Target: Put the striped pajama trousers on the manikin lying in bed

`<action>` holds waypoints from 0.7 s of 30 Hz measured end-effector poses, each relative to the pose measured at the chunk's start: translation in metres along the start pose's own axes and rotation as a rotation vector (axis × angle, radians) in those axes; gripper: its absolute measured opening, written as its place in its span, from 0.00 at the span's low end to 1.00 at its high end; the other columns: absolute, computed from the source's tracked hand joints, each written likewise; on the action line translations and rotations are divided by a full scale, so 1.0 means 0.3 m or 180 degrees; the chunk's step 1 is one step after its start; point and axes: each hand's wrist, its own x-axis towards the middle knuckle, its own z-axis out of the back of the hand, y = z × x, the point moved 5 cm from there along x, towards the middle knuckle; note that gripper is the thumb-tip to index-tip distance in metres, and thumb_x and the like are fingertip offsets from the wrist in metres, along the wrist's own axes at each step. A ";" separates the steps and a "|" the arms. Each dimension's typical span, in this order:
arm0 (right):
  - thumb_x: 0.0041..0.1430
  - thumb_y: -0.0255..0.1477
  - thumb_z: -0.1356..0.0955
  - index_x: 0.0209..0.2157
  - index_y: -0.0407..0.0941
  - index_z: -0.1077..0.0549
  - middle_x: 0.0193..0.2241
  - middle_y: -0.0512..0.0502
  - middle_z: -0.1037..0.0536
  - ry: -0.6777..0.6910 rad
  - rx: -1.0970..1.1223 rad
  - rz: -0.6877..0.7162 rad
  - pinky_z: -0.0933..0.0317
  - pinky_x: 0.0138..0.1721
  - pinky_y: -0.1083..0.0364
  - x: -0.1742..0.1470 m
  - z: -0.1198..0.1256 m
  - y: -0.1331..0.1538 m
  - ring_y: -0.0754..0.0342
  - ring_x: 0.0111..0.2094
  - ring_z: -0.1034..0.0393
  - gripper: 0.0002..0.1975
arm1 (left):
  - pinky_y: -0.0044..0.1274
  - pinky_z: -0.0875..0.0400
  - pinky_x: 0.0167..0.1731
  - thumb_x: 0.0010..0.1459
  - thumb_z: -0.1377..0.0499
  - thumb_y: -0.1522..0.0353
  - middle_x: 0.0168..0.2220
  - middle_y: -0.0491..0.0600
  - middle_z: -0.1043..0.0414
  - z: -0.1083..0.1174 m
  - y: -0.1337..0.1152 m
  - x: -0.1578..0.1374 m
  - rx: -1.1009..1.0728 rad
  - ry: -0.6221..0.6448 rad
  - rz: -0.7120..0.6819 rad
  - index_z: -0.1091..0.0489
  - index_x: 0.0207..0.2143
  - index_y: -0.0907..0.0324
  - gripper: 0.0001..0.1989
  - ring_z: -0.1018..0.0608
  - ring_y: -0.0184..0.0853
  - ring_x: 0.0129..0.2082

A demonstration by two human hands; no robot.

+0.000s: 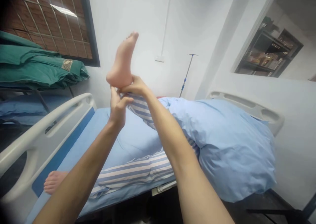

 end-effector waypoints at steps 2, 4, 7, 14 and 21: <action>0.35 0.29 0.34 0.33 0.37 0.33 0.25 0.51 0.30 0.0175 -0.0125 -0.0021 0.40 0.30 0.59 0.024 -0.132 -0.034 0.56 0.28 0.35 0.19 | 0.28 0.43 0.47 0.39 0.44 0.72 0.47 0.47 0.42 0.110 -0.002 -0.036 0.0045 -0.0175 0.0045 0.52 0.51 0.50 0.34 0.38 0.36 0.48; 0.35 0.31 0.33 0.34 0.39 0.34 0.25 0.53 0.30 0.0335 -0.0406 -0.0112 0.41 0.30 0.59 0.033 -0.286 -0.079 0.57 0.29 0.35 0.19 | 0.26 0.42 0.45 0.40 0.45 0.73 0.44 0.47 0.40 0.238 0.016 -0.082 0.0108 -0.0429 0.0082 0.49 0.49 0.51 0.31 0.35 0.33 0.45; 0.33 0.36 0.32 0.35 0.43 0.35 0.27 0.54 0.30 0.0534 -0.1148 -0.0337 0.42 0.32 0.57 0.014 -0.537 -0.164 0.54 0.31 0.35 0.23 | 0.25 0.40 0.43 0.40 0.45 0.74 0.41 0.46 0.38 0.457 0.086 -0.178 0.0200 -0.1020 0.0213 0.47 0.44 0.53 0.26 0.32 0.29 0.40; 0.40 0.35 0.33 0.37 0.43 0.38 0.35 0.44 0.30 0.1076 -0.2335 -0.0472 0.47 0.37 0.49 -0.166 -1.063 -0.370 0.48 0.37 0.36 0.20 | 0.20 0.37 0.26 0.37 0.45 0.72 0.24 0.41 0.36 0.896 0.331 -0.485 0.0184 -0.2847 0.1318 0.45 0.29 0.59 0.14 0.32 0.25 0.24; 0.47 0.30 0.38 0.39 0.42 0.39 0.35 0.39 0.32 0.1560 -0.2538 -0.0446 0.48 0.37 0.48 -0.386 -1.335 -0.518 0.49 0.38 0.37 0.15 | 0.20 0.41 0.17 0.36 0.52 0.74 0.17 0.43 0.40 1.077 0.490 -0.664 -0.0335 -0.3932 0.2684 0.43 0.20 0.61 0.03 0.34 0.27 0.16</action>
